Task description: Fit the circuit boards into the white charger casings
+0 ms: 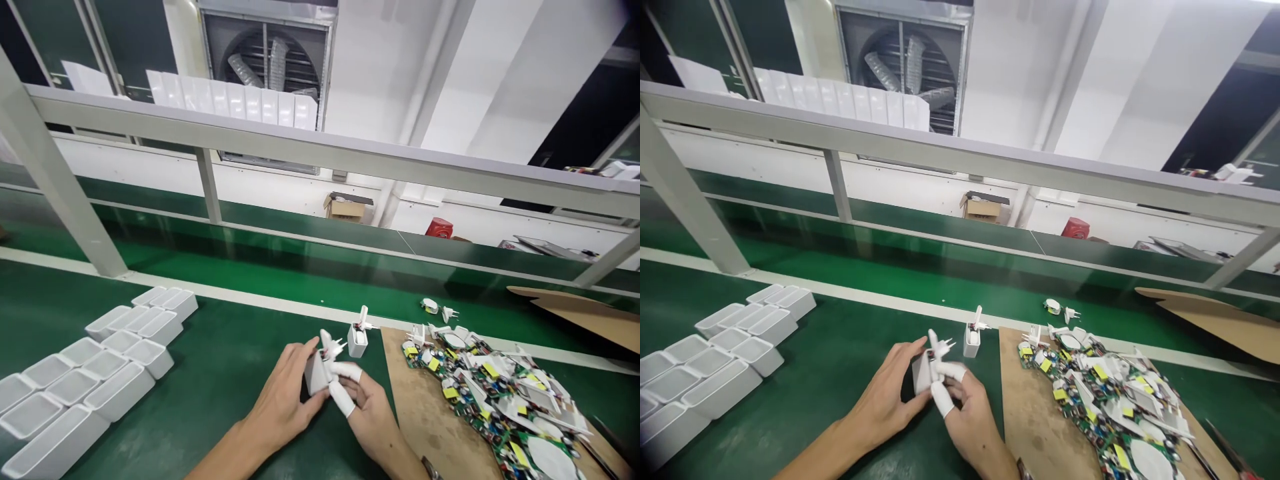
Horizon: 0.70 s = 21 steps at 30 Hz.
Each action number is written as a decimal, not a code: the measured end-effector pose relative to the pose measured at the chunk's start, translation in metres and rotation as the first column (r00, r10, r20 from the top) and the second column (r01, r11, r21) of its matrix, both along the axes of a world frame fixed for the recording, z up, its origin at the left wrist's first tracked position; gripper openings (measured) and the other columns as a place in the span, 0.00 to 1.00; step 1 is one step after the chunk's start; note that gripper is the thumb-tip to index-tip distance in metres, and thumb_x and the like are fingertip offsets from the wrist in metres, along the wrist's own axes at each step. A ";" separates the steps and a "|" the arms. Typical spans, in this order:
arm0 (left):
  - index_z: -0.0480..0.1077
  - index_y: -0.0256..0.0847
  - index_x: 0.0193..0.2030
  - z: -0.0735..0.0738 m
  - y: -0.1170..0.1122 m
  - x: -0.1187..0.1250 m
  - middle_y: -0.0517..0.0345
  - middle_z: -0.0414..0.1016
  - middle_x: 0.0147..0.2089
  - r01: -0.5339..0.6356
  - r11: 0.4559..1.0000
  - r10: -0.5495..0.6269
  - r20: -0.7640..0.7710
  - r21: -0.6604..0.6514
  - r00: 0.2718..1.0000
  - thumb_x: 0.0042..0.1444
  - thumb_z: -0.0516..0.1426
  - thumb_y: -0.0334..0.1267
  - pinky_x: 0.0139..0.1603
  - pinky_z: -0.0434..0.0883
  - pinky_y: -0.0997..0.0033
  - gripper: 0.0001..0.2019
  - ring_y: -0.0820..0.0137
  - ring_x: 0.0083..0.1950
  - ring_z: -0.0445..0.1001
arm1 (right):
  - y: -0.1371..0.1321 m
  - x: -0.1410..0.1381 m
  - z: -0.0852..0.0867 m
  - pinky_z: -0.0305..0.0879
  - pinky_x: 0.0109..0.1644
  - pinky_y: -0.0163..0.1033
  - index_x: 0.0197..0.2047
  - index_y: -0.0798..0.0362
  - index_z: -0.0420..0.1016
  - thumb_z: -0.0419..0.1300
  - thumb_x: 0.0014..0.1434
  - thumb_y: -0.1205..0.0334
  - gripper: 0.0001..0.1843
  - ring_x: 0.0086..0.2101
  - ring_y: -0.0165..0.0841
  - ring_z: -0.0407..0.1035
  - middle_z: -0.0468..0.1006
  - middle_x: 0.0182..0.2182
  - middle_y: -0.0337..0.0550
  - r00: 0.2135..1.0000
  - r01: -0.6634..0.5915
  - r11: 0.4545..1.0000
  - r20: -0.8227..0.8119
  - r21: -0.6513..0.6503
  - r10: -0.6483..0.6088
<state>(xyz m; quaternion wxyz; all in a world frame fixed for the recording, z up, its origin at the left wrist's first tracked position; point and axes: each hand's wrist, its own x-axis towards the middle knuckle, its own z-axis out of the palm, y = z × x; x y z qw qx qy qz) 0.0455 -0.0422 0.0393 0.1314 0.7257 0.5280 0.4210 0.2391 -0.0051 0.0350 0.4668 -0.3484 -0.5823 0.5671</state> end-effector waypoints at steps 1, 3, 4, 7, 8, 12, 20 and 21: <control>0.54 0.50 0.75 -0.002 0.002 -0.001 0.49 0.74 0.56 -0.036 0.998 0.036 0.006 -0.049 0.999 0.60 0.64 0.32 0.59 0.77 0.50 0.39 0.54 0.57 0.75 | 0.002 0.003 0.000 0.78 0.54 0.47 0.46 0.51 0.84 0.73 0.56 0.45 0.21 0.43 0.42 0.81 0.84 0.47 0.51 0.999 0.024 0.998 0.026 0.052 -0.025; 0.55 0.48 0.74 -0.004 0.010 -0.004 0.50 0.74 0.55 -0.101 0.984 0.107 0.033 -0.144 0.994 0.59 0.64 0.32 0.58 0.76 0.50 0.38 0.56 0.53 0.76 | 0.009 0.011 -0.002 0.77 0.55 0.46 0.45 0.51 0.83 0.70 0.60 0.48 0.17 0.45 0.41 0.79 0.82 0.50 0.51 0.989 0.117 0.984 0.069 0.137 -0.128; 0.55 0.48 0.74 -0.004 0.015 -0.005 0.51 0.74 0.55 -0.120 0.976 0.132 0.054 -0.181 0.990 0.58 0.64 0.33 0.58 0.76 0.51 0.38 0.58 0.52 0.76 | 0.015 0.016 -0.004 0.76 0.56 0.46 0.47 0.50 0.82 0.67 0.62 0.49 0.16 0.46 0.41 0.79 0.81 0.51 0.51 0.976 0.186 0.968 0.082 0.167 -0.201; 0.54 0.49 0.73 -0.001 0.040 -0.002 0.51 0.74 0.60 -0.079 0.966 0.114 0.129 -0.248 0.985 0.58 0.64 0.36 0.59 0.75 0.52 0.38 0.60 0.51 0.76 | 0.036 0.031 -0.016 0.73 0.61 0.50 0.52 0.50 0.77 0.62 0.65 0.52 0.16 0.50 0.42 0.77 0.79 0.53 0.53 0.916 0.363 0.908 0.101 0.208 -0.389; 0.54 0.48 0.74 0.000 0.051 0.001 0.50 0.74 0.62 -0.046 0.964 0.088 0.153 -0.263 0.984 0.58 0.64 0.36 0.60 0.75 0.52 0.39 0.60 0.51 0.77 | 0.043 0.035 -0.021 0.73 0.61 0.51 0.53 0.51 0.76 0.61 0.65 0.53 0.17 0.50 0.42 0.77 0.79 0.53 0.53 0.899 0.394 0.893 0.110 0.216 -0.424; 0.56 0.44 0.73 0.000 0.091 0.025 0.46 0.74 0.63 0.049 0.954 0.007 0.183 -0.296 0.983 0.54 0.65 0.33 0.60 0.76 0.52 0.40 0.60 0.51 0.78 | 0.061 0.042 -0.042 0.78 0.57 0.49 0.52 0.51 0.75 0.61 0.60 0.56 0.17 0.48 0.42 0.80 0.83 0.49 0.51 0.897 0.371 0.895 0.156 0.248 -0.415; 0.61 0.43 0.74 0.018 0.095 0.024 0.39 0.75 0.65 0.021 0.942 -0.033 -0.029 -0.335 0.999 0.43 0.77 0.43 0.51 0.82 0.54 0.52 0.54 0.53 0.82 | 0.049 0.063 -0.036 0.73 0.61 0.59 0.56 0.52 0.75 0.59 0.62 0.55 0.20 0.55 0.53 0.76 0.82 0.53 0.56 0.821 0.324 0.813 0.284 0.483 -0.496; 0.64 0.44 0.72 0.030 0.093 0.007 0.40 0.75 0.66 -0.007 0.944 -0.021 -0.079 -0.330 0.997 0.43 0.77 0.46 0.55 0.81 0.52 0.50 0.51 0.56 0.80 | 0.045 0.063 -0.033 0.75 0.57 0.59 0.54 0.51 0.76 0.58 0.63 0.55 0.19 0.52 0.54 0.78 0.82 0.51 0.55 0.775 0.305 0.731 0.287 0.610 -0.563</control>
